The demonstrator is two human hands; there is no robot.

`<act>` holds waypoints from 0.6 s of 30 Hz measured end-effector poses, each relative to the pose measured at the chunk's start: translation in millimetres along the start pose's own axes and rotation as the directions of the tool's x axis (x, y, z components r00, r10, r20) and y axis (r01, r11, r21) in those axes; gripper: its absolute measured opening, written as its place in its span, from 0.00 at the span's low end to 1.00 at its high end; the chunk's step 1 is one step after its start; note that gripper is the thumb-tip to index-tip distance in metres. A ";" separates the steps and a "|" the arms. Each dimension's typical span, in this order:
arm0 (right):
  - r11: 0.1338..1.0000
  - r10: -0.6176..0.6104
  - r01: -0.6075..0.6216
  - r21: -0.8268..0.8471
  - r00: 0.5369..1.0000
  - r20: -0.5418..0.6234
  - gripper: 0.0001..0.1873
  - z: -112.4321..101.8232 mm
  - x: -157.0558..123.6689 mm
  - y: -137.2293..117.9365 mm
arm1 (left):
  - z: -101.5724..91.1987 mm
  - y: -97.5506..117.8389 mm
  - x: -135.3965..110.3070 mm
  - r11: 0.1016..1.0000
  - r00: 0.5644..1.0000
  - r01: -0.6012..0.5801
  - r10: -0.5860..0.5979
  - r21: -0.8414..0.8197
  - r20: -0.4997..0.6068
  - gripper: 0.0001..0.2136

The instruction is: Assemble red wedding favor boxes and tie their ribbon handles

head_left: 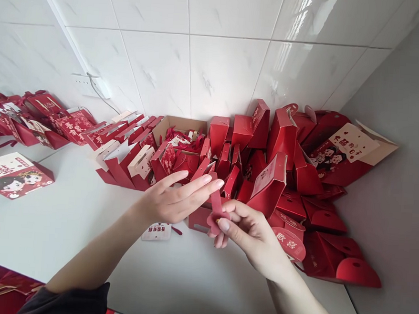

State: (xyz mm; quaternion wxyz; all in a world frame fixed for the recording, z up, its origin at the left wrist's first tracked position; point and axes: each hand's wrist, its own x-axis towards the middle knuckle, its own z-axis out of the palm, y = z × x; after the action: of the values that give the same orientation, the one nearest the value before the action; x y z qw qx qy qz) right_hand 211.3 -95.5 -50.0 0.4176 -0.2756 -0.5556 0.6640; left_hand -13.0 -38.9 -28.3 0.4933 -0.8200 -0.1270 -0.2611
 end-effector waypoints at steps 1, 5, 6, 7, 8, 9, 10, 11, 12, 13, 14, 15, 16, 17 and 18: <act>1.000 -0.009 0.009 0.001 1.000 -0.009 0.11 0.4 -0.1 0.0 | -0.7 1.4 1.8 1.000 1.000 0.022 -0.022 -0.015 -0.008 0.07; 0.998 -0.048 0.047 -0.039 0.999 -0.019 0.08 -0.5 -2.8 -0.5 | -0.9 6.4 10.1 0.970 0.973 0.219 -0.224 -0.102 -0.047 0.09; 0.996 -0.059 0.057 -0.063 0.998 -0.026 0.08 -1.1 -3.7 -0.5 | -0.6 7.1 11.8 0.947 0.953 0.292 -0.300 -0.134 -0.045 0.11; 0.994 -0.071 0.068 -0.090 0.997 -0.035 0.07 -1.8 -4.6 -0.4 | -0.5 7.6 13.1 0.914 0.925 0.368 -0.378 -0.170 -0.033 0.13; 0.990 -0.085 0.079 -0.117 0.996 -0.042 0.07 -2.5 -5.5 -0.3 | -0.7 8.0 14.0 0.874 0.892 0.439 -0.451 -0.210 -0.013 0.14; 0.986 -0.099 0.091 -0.140 0.994 -0.046 0.07 -3.1 -6.3 -0.2 | -1.3 8.4 14.5 0.828 0.858 0.500 -0.513 -0.255 0.017 0.14; 0.982 -0.111 0.103 -0.157 0.993 -0.047 0.07 -3.7 -7.0 -0.1 | -2.2 8.8 14.6 0.782 0.829 0.545 -0.556 -0.303 0.057 0.14; 0.979 -0.122 0.112 -0.172 0.992 -0.044 0.07 -4.2 -7.8 -0.1 | -3.5 9.2 14.2 0.738 0.807 0.576 -0.581 -0.350 0.102 0.13; 0.975 -0.132 0.122 -0.186 0.991 -0.039 0.07 -4.8 -8.6 -0.3 | -5.1 9.9 13.4 0.700 0.793 0.597 -0.589 -0.392 0.156 0.13; 0.971 -0.141 0.132 -0.200 0.989 -0.035 0.07 -5.3 -9.5 -0.6 | -6.8 10.6 12.2 0.667 0.784 0.611 -0.585 -0.425 0.209 0.12; 0.967 -0.148 0.138 -0.213 0.988 -0.032 0.07 -5.9 -10.3 -1.1 | -8.7 11.4 10.6 0.639 0.777 0.623 -0.574 -0.451 0.259 0.12; 0.964 -0.152 0.141 -0.225 0.988 -0.032 0.07 -6.6 -11.1 -1.7 | -10.7 12.2 8.8 0.613 0.769 0.634 -0.560 -0.470 0.308 0.12; 0.962 -0.152 0.141 -0.234 0.988 -0.031 0.06 -7.3 -11.7 -2.4 | -13.0 12.9 6.8 0.585 0.757 0.651 -0.547 -0.485 0.357 0.11; 0.960 -0.151 0.140 -0.241 0.988 -0.027 0.06 -7.9 -12.1 -2.9 | -15.8 13.7 4.7 0.547 0.739 0.673 -0.533 -0.498 0.412 0.11; 0.960 -0.148 0.138 -0.245 0.989 -0.021 0.06 -8.3 -12.1 -2.8 | -19.5 14.6 2.7 0.496 0.711 0.703 -0.516 -0.510 0.478 0.11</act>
State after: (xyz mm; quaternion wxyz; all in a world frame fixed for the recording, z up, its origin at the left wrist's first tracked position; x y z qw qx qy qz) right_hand 224.9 -101.6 -50.4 0.4385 -0.2966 -0.6428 0.5537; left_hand -9.9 -63.1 -30.3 0.0219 -0.8644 -0.3737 -0.3356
